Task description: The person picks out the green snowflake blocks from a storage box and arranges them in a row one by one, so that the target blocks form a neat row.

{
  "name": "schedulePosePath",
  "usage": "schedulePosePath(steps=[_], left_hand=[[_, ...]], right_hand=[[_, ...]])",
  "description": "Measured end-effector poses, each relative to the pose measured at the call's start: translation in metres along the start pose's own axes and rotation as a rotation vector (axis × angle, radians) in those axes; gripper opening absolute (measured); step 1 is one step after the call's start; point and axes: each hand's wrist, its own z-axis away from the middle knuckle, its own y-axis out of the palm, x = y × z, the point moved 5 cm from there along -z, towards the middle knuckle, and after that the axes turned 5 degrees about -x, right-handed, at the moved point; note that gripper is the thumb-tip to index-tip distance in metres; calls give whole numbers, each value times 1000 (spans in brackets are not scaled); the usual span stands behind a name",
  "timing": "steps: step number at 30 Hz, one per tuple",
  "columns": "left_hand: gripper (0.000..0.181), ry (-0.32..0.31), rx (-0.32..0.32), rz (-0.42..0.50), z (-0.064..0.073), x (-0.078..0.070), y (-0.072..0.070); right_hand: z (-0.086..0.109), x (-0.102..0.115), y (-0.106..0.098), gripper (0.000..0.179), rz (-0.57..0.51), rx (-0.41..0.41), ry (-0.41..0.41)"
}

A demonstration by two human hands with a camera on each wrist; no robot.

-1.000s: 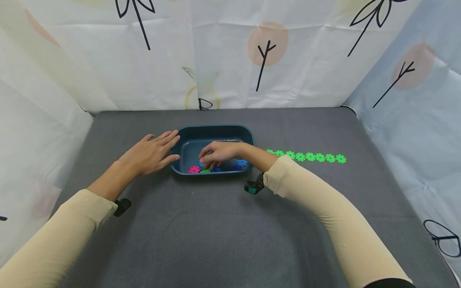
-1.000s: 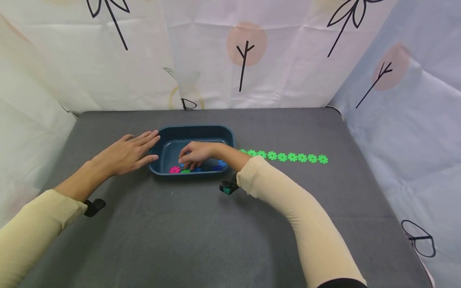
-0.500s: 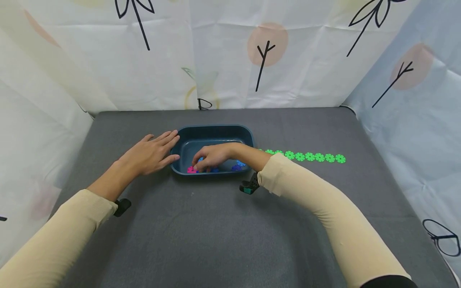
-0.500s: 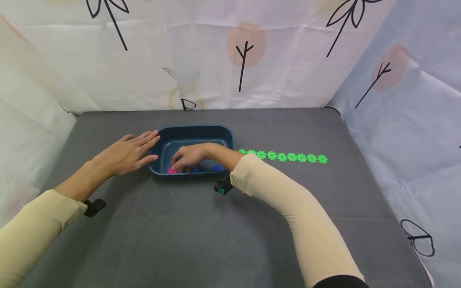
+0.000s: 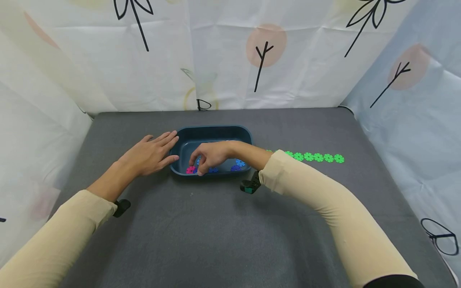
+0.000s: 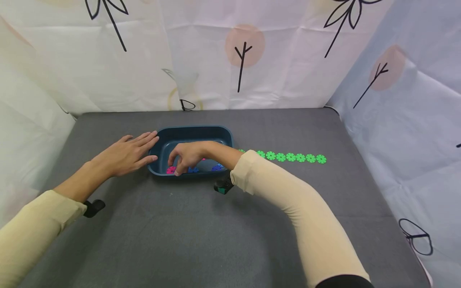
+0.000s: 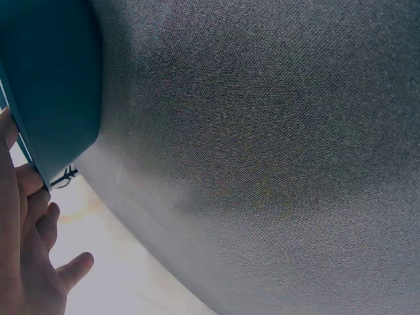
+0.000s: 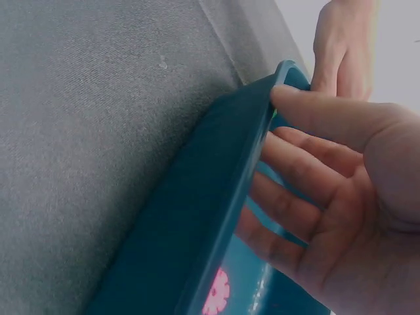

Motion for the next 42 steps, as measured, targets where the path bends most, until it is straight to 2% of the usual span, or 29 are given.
schedulePosePath(steps=[9,15,26,31,42], left_hand=[[72,-15,10,-3,1,2,0],[72,-19,9,1,1,2,1],[71,-13,-4,2,1,2,0],[72,-7,2,-2,1,2,0],[71,-7,-2,4,1,1,1]], right_hand=[[17,1,-10,41,17,-63,-2],[38,-5,-21,34,56,-128,-30],[100,-36,-38,34,24,-197,34],[128,-45,-41,35,19,-214,48],[191,-75,-46,45,-66,-251,82]])
